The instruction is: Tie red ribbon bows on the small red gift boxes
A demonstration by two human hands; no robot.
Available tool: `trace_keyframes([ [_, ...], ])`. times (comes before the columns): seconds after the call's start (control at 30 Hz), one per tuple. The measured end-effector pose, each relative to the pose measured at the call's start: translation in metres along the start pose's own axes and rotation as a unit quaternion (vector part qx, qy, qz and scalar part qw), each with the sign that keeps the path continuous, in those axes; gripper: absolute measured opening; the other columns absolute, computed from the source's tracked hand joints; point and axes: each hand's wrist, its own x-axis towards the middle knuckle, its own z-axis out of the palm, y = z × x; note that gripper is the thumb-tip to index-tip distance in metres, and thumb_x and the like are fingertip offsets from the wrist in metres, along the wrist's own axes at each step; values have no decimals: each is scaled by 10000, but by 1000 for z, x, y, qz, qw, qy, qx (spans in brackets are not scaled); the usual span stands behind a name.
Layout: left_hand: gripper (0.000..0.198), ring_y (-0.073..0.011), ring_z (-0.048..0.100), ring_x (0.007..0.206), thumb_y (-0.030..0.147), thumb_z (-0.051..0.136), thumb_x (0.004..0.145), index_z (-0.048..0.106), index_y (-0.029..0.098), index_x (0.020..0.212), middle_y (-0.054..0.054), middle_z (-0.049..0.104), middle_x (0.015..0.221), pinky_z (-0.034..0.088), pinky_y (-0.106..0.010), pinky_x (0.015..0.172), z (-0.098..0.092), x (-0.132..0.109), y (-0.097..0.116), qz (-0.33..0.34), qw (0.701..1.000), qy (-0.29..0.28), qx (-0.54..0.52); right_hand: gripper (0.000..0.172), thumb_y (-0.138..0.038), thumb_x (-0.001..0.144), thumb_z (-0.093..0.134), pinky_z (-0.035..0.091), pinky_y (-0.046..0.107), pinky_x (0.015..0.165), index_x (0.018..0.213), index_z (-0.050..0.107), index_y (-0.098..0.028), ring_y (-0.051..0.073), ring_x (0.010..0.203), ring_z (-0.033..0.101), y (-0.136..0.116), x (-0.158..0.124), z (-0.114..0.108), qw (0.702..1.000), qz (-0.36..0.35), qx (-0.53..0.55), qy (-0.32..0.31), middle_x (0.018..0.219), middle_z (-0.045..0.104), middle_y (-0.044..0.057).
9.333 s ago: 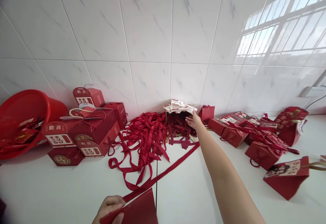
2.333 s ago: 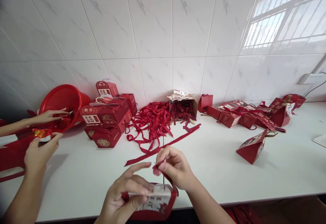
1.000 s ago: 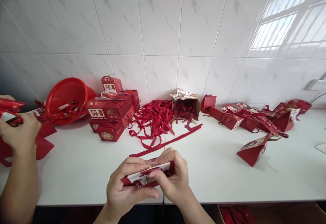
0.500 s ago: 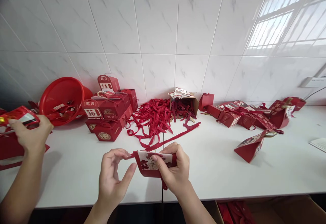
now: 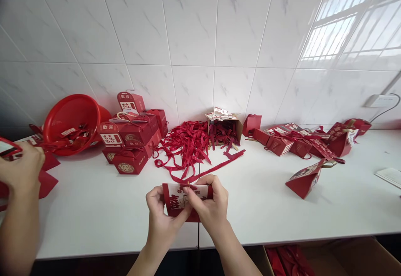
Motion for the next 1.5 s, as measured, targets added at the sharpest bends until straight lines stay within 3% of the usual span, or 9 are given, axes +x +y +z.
trace_keyframes([
  [0.1,432,-156,613,757,269,729,704,375,219,948,-20,516,919,536,-287,651,-8,2,-4,34,998,27,37,194,-251,741,697,454,199,419,759,509,-207,100,479,546,0,2,-2,1000,-7,-16,23,613,587,-33],
  [0.23,158,-135,582,645,281,619,818,485,197,816,12,552,726,504,-248,599,-19,4,-12,48,992,-54,106,189,-273,746,688,459,205,423,767,513,-204,106,487,551,0,4,-1,998,-24,-36,38,613,584,-28],
  [0.33,219,-108,510,522,230,599,836,501,185,646,27,521,576,438,-213,504,-32,9,-18,153,971,-95,158,185,-281,751,683,446,204,419,783,518,-203,104,483,537,3,3,-2,998,-34,-47,29,609,576,-29],
  [0.43,201,-109,516,503,176,633,811,560,179,624,12,560,555,434,-217,495,-54,19,-13,226,950,-132,170,175,-269,760,676,434,210,428,788,514,-207,109,492,532,9,2,-9,997,-56,-40,-21,608,565,-28],
  [0.67,174,-174,630,559,96,702,738,707,250,818,-19,686,631,527,-277,517,-107,56,37,214,940,-265,-4,173,-199,785,665,449,269,509,892,530,-216,148,582,555,14,-1,-28,960,-191,3,-206,698,602,21],
  [0.9,255,-114,598,498,198,739,731,602,223,945,24,655,607,498,-193,467,-71,56,43,21,983,-134,-126,194,-230,800,667,463,300,549,938,531,-221,170,611,578,5,-11,-29,940,-231,59,-244,688,613,26],
  [1.13,217,-145,609,544,202,751,710,685,190,916,-10,645,600,532,-251,554,-53,39,40,21,949,-304,-87,148,-274,819,645,456,295,519,905,536,-224,160,561,560,-1,-7,-31,946,-218,66,-232,678,615,27],
  [1.4,277,-116,536,594,242,693,771,436,238,877,33,551,700,492,-228,564,-53,31,45,-44,931,-356,-68,158,-276,816,654,479,300,545,912,539,-226,161,588,582,0,-10,-29,946,-199,88,-239,692,630,32],
  [1.5,211,-137,540,696,273,699,765,501,219,814,-8,542,808,503,-265,669,-52,32,45,-4,935,-353,-27,149,-260,818,652,478,291,536,908,539,-225,155,590,580,0,-12,-27,945,-195,95,-243,695,620,29],
])
